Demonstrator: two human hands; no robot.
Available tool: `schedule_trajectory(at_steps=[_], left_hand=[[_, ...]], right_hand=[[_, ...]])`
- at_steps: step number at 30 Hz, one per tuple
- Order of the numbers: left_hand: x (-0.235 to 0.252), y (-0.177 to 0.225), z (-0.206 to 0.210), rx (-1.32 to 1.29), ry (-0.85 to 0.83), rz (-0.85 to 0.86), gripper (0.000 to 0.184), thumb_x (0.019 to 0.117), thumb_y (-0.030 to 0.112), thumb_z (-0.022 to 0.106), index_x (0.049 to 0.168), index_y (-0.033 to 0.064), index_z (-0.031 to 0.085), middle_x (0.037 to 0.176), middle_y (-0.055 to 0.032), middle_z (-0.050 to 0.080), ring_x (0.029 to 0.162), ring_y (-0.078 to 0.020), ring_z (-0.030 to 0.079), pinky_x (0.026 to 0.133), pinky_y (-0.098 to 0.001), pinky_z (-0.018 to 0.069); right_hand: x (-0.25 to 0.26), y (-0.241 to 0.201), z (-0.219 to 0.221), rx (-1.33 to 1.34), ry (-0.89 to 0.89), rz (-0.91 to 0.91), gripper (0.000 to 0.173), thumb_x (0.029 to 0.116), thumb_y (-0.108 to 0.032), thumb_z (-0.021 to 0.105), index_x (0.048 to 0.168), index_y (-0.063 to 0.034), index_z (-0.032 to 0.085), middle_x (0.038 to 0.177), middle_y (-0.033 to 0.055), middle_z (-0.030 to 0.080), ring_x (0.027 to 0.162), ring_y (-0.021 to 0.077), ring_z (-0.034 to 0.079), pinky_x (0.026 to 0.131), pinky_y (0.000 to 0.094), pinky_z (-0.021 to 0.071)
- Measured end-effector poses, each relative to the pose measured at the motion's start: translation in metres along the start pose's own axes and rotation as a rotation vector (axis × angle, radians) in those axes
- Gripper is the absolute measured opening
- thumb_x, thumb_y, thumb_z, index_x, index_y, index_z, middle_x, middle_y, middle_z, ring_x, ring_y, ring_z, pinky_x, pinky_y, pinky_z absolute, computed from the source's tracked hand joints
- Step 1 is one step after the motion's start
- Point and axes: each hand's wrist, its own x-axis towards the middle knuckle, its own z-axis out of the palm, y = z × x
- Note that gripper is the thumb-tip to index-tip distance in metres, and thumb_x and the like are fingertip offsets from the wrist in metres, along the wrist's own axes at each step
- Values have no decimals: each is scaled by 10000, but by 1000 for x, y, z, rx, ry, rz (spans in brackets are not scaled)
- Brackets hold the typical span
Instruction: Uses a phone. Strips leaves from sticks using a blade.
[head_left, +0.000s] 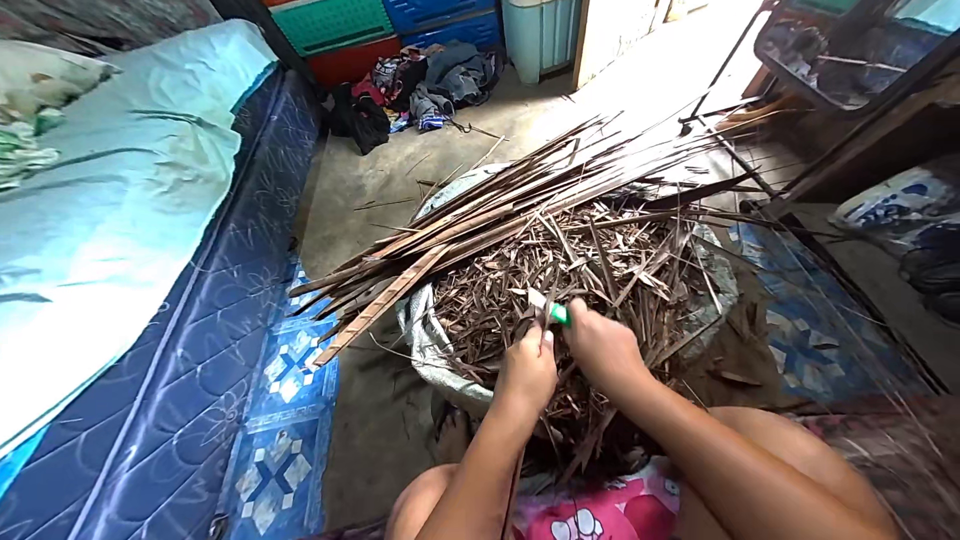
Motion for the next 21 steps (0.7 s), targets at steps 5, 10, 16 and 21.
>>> schedule_trajectory(at_steps=[5,10,16,21], left_hand=[[2,-3,-3,-40,-14,-26,466,1138,285,315,1514,58,471,752,-79,630,623,-169,604,675,-349,538],[2,-3,-12,14,52,-37,469,1124,217,329,1562,80,423,1158,-191,694,1010,-288,679,958,-465,512],[-4,4,1,89,16,-22,495,1138,309,311,1581,106,397,954,-148,711,767,-250,681,813,-438,561],[-2,1,-3,94,31,-18,462,1134,265,319,1529,75,465,961,-160,707,828,-264,690,838,-451,553]], right_hand=[[13,13,-24,99,-44,31,334,1101,-275,423,1282,-29,556,1146,223,686,1096,403,686,872,586,530],[-26,-4,-6,103,-327,-138,298,1105,-276,428,1220,-38,568,1069,208,682,1053,387,684,859,562,529],[13,3,-5,-37,-16,37,319,1095,-222,432,1319,-26,547,1153,220,700,1082,406,704,843,575,555],[5,10,-20,136,-122,-22,380,1101,-278,424,1329,-18,583,1203,241,679,1137,418,668,917,604,518]])
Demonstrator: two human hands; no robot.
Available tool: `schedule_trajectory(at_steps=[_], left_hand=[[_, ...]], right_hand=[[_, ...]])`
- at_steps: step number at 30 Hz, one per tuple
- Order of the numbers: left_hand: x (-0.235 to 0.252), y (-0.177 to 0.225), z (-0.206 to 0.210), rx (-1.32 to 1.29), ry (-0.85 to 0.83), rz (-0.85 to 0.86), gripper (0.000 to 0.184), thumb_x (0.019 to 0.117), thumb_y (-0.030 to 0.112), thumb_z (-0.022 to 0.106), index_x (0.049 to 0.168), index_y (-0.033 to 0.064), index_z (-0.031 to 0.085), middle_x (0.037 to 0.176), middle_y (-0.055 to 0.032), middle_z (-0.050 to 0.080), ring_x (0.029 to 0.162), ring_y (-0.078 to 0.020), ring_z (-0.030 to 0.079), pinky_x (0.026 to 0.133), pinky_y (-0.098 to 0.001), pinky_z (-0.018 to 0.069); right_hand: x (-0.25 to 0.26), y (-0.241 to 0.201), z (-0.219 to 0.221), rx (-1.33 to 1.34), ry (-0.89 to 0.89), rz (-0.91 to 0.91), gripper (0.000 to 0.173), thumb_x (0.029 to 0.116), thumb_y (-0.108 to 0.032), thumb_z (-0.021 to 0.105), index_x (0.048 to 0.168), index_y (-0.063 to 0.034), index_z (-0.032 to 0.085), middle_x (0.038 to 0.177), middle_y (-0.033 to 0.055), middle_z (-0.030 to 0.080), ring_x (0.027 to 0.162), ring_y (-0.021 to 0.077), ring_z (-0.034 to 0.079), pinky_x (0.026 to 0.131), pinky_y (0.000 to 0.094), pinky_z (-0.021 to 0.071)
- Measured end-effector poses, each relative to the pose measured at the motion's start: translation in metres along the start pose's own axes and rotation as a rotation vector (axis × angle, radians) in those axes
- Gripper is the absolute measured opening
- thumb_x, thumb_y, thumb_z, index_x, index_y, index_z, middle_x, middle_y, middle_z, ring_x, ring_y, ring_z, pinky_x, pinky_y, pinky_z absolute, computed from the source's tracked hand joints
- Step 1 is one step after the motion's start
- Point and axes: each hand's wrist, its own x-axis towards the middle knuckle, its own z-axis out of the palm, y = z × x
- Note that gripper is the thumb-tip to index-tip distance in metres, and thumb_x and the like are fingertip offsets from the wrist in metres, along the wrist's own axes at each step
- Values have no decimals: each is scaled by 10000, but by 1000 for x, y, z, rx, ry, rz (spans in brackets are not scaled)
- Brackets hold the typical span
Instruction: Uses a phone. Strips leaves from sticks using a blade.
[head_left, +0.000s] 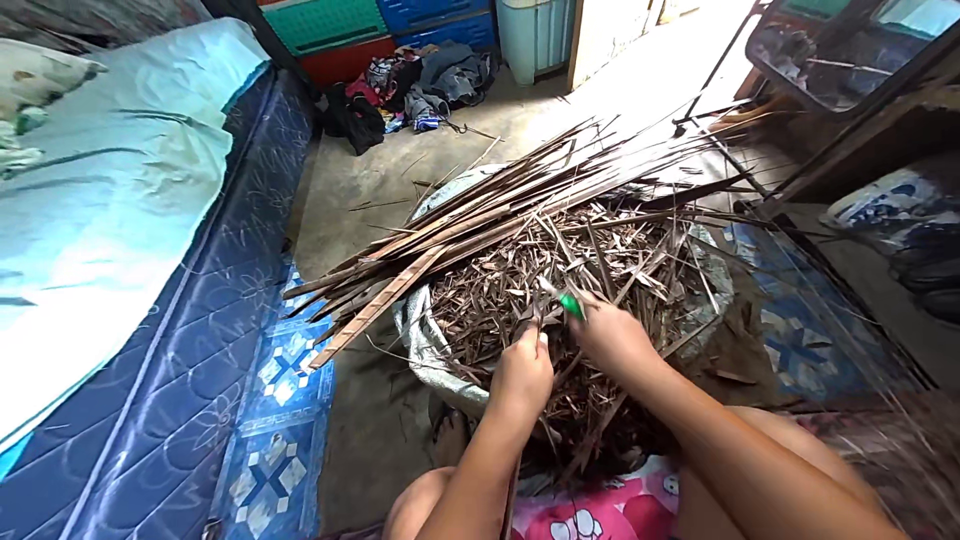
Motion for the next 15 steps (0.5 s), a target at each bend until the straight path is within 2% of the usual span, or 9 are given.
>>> schedule_trajectory(at_steps=[2,3,5,7,8,9,10,13,15], left_hand=[[-1,2,-6,-23,4,-26,435,1112,194,346,1487,47,510,1186,-195,692,1092,-310,673,992,-495,501],[-1,2,-7,-31,6,-35,452,1111,190,356,1533,80,474,1276,-176,677,1179,-293,650,1045,-476,476],[-5,2,-7,-32,17,-26,459,1103,165,358,1543,87,461,1313,-169,665,1211,-281,638,1064,-461,466],[-9,5,-3,-8,21,-5,431,1103,158,347,1479,40,523,1216,-188,693,1120,-295,675,1011,-474,501],[-9,6,0,5,26,11,403,1120,194,343,1409,18,561,1048,-177,704,964,-288,695,916,-472,538],[-9,6,2,11,23,22,423,1130,229,340,1430,17,550,912,-152,697,849,-272,688,854,-457,550],[-8,7,3,15,18,24,440,1134,250,339,1462,31,532,845,-128,691,793,-253,681,827,-440,553],[-8,7,2,1,7,32,441,1134,262,342,1503,84,506,772,-86,674,709,-207,660,773,-397,555],[-10,4,3,-42,2,51,447,1134,249,344,1536,102,471,737,-66,650,628,-162,617,693,-342,543]], right_hand=[[-19,-4,8,65,-175,-94,317,1094,-265,444,1216,-16,597,1072,229,675,1035,402,675,858,593,521],[-25,-7,13,70,-246,-111,286,1096,-250,438,1191,-26,587,1041,213,666,1012,382,671,846,570,520],[-31,-11,15,17,-262,-104,272,1100,-243,433,1208,-37,573,1061,207,677,1046,376,681,864,555,527],[-26,-11,13,-54,-191,-74,287,1102,-247,433,1240,-30,560,1099,216,686,1085,390,685,877,563,530],[-20,-10,12,-87,-145,-51,290,1100,-238,430,1259,-29,553,1117,220,690,1099,398,685,878,568,533],[-13,-9,13,-113,-95,-25,296,1096,-221,429,1286,-27,545,1134,224,692,1107,407,687,876,575,538],[-4,-8,13,-131,-44,7,301,1093,-212,431,1308,-33,542,1150,217,695,1113,402,690,876,572,541],[18,-2,9,-115,98,108,334,1096,-222,421,1348,-40,544,1177,214,699,1117,402,694,871,577,548],[25,4,-1,-63,112,153,327,1100,-233,420,1336,-38,537,1203,213,689,1144,398,682,898,576,536]])
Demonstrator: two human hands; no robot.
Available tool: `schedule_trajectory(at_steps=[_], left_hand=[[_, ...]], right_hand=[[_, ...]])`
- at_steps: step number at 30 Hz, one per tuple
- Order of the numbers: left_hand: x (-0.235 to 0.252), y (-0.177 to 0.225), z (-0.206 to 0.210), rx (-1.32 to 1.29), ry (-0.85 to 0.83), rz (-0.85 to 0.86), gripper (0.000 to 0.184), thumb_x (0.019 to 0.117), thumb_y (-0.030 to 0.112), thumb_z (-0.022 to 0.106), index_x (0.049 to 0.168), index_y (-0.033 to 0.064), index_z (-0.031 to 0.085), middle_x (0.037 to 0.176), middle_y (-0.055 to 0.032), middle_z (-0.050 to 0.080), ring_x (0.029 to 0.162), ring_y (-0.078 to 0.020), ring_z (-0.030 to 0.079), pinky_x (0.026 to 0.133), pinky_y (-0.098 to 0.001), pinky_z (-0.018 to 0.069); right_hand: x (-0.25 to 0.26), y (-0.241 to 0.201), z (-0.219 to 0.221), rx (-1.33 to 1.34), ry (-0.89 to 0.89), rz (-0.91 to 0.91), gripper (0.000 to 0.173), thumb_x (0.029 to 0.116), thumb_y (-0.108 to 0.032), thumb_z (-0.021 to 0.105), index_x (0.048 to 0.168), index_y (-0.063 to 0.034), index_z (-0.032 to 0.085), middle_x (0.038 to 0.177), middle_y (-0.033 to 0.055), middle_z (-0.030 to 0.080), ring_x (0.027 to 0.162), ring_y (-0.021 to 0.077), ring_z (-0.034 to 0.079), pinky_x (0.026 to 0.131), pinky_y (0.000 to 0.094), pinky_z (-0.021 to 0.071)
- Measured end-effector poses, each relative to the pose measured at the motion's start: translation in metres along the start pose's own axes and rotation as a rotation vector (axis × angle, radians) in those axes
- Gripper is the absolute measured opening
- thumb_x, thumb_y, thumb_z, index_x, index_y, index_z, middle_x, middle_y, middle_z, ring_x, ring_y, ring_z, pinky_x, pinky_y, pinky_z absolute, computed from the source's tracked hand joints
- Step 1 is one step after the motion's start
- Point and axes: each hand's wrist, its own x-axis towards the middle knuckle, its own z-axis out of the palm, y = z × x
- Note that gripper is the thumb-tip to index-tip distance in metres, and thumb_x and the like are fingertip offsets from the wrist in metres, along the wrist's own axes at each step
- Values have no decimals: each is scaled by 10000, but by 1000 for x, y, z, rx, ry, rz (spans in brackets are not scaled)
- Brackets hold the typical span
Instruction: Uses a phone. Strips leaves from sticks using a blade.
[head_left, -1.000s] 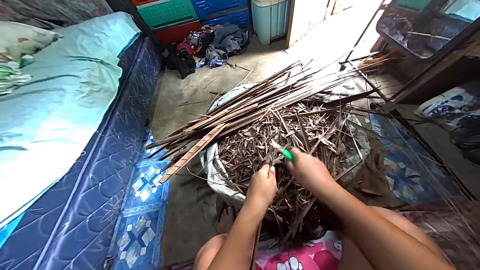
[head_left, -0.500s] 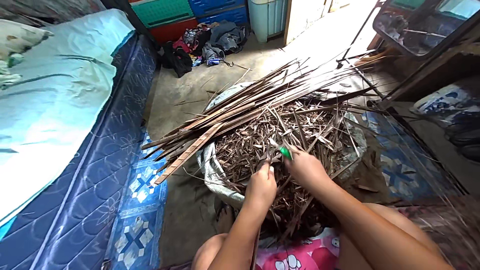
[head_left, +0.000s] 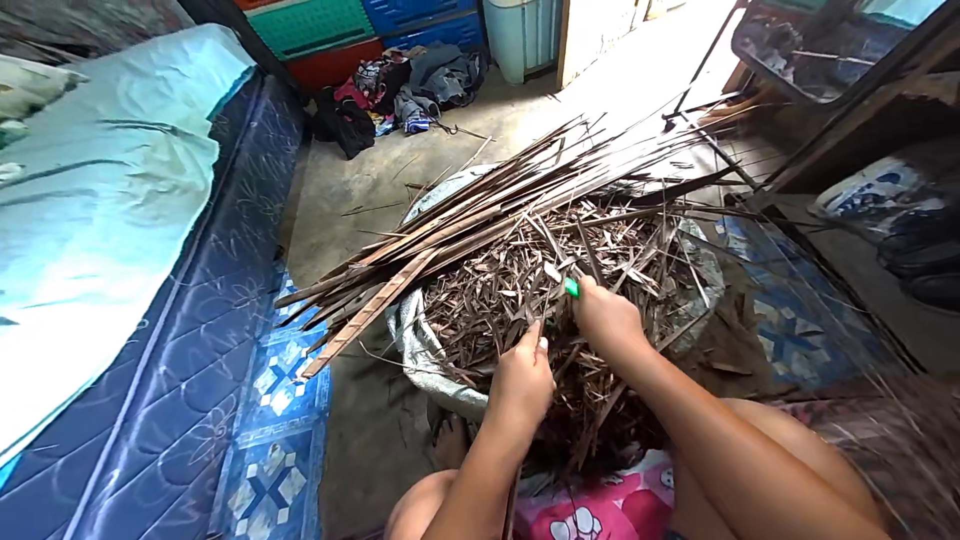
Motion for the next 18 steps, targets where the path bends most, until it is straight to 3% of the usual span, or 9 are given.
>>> schedule_trajectory(at_steps=[3,5,7,10,13,16,18], left_hand=[[-1,-3,-3,-48,-20,-17,418,1136,240,333,1455,55,529,716,-50,620,608,-135,605,664,-318,538],[2,-3,-9,-86,-53,-51,348,1135,215,325,1275,9,568,726,-57,602,617,-144,603,655,-326,531],[2,-2,-15,-178,-74,-92,285,1131,184,328,1151,6,549,692,-28,557,538,-101,536,550,-267,477],[1,0,-19,-449,-109,-127,276,1136,188,334,1114,5,539,612,9,506,422,-52,429,415,-200,383],[-1,-2,-22,-705,-184,-84,291,1133,177,300,1069,22,537,559,27,470,366,-25,379,355,-169,355],[-5,-6,-18,-818,-269,-57,299,1128,169,276,1035,41,530,542,37,455,351,-14,372,338,-159,355],[-5,-8,-17,-845,-277,-55,301,1128,166,274,1026,39,527,535,37,451,344,-13,374,332,-158,358]], right_hand=[[-12,4,-7,107,-108,-102,319,1088,-254,449,1285,-36,576,1189,219,678,1146,396,662,921,590,510],[-31,1,1,143,-220,-219,304,1076,-257,469,1219,-29,610,1098,225,683,1064,404,672,871,608,514],[-44,-3,7,89,-281,-268,276,1085,-261,462,1177,-38,594,1052,206,678,1038,380,675,847,575,515],[-47,-4,5,-27,-158,-294,268,1069,-227,492,1209,-17,583,1050,219,699,1044,402,698,830,573,530],[-38,-2,6,-31,21,-246,270,1059,-209,500,1218,-8,587,1043,233,706,1014,425,711,796,587,546],[-4,16,-13,86,23,-76,331,1097,-248,441,1288,-19,586,1165,252,687,1123,439,671,901,626,510],[17,33,-20,285,30,-65,336,1110,-282,424,1211,-26,617,1054,219,671,1015,376,663,869,578,496]])
